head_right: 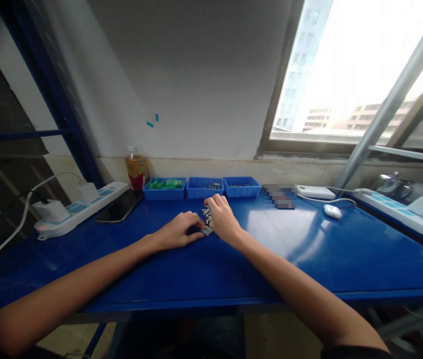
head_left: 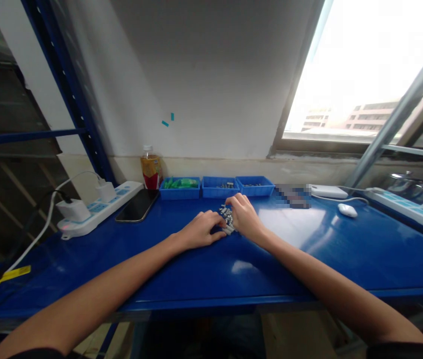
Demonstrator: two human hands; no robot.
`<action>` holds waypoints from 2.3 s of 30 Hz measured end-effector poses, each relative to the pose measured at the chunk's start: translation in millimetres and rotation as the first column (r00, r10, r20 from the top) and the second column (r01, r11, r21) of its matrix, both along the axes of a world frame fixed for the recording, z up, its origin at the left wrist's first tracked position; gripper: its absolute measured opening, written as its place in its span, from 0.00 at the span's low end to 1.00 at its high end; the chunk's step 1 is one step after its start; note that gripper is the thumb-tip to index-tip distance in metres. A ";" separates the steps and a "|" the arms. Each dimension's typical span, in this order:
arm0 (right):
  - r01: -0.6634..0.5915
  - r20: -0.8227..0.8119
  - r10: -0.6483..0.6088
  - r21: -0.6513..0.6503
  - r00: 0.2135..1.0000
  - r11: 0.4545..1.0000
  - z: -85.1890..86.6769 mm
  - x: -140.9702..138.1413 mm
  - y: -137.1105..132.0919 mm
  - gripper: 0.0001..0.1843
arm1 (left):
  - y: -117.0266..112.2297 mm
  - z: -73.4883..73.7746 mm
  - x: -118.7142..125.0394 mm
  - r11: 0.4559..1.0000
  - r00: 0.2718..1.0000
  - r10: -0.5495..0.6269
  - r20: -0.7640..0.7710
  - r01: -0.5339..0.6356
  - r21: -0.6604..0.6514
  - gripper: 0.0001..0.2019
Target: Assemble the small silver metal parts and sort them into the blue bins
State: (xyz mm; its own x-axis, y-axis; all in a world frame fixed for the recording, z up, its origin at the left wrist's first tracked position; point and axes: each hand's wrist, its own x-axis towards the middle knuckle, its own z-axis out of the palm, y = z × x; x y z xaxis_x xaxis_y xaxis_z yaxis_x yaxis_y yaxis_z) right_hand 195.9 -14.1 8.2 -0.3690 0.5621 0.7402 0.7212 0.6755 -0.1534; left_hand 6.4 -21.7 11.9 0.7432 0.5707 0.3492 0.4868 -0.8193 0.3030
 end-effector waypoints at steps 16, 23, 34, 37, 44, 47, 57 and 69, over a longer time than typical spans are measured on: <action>-0.182 -0.073 0.173 -0.143 0.982 0.973 -2.4 -8.8 -12.9 0.15 | 5.7 3.6 -3.8 0.978 0.917 0.202 0.343 -0.167 -0.127 0.10; -0.081 -0.010 0.080 -0.090 0.997 0.993 -0.4 -9.0 -15.5 0.06 | 11.0 2.2 -6.4 0.956 0.860 0.255 0.443 -0.154 -0.250 0.12; -0.057 -0.025 0.056 -0.059 0.998 0.997 -1.8 -8.8 -10.6 0.06 | 8.4 3.5 -7.9 0.978 0.888 0.203 0.413 -0.161 -0.134 0.11; -0.058 -0.019 0.057 -0.061 0.998 0.996 -1.6 -8.0 -10.2 0.07 | 7.1 5.1 -7.5 0.975 0.897 0.219 0.384 -0.192 -0.109 0.10; -0.038 -0.002 0.038 -0.035 0.999 0.999 3.2 -7.8 -14.8 0.07 | 7.7 5.6 -7.7 0.970 0.901 0.242 0.360 -0.213 -0.121 0.14; -0.051 0.005 0.051 -0.036 0.999 0.998 4.0 -7.9 -15.7 0.05 | 8.7 5.2 -9.2 0.973 0.914 0.223 0.338 -0.188 -0.134 0.14; -0.077 -0.042 0.075 -0.034 0.996 0.996 3.3 -9.6 -14.9 0.07 | 5.7 3.4 -8.9 0.986 0.924 0.166 0.345 -0.163 -0.038 0.11; -0.092 -0.020 0.092 -0.032 0.996 0.995 6.6 -9.4 -18.3 0.07 | 5.4 4.3 -9.2 0.984 0.938 0.171 0.301 -0.176 -0.012 0.14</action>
State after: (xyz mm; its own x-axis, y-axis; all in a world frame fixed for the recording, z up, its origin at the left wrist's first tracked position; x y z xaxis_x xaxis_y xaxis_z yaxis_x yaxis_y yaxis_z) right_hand 186.5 -32.4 14.9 -0.4066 0.5506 0.7291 0.6529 0.7333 -0.1896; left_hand -2.8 -16.2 16.1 0.4924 0.6747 0.5498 0.5104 -0.7355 0.4455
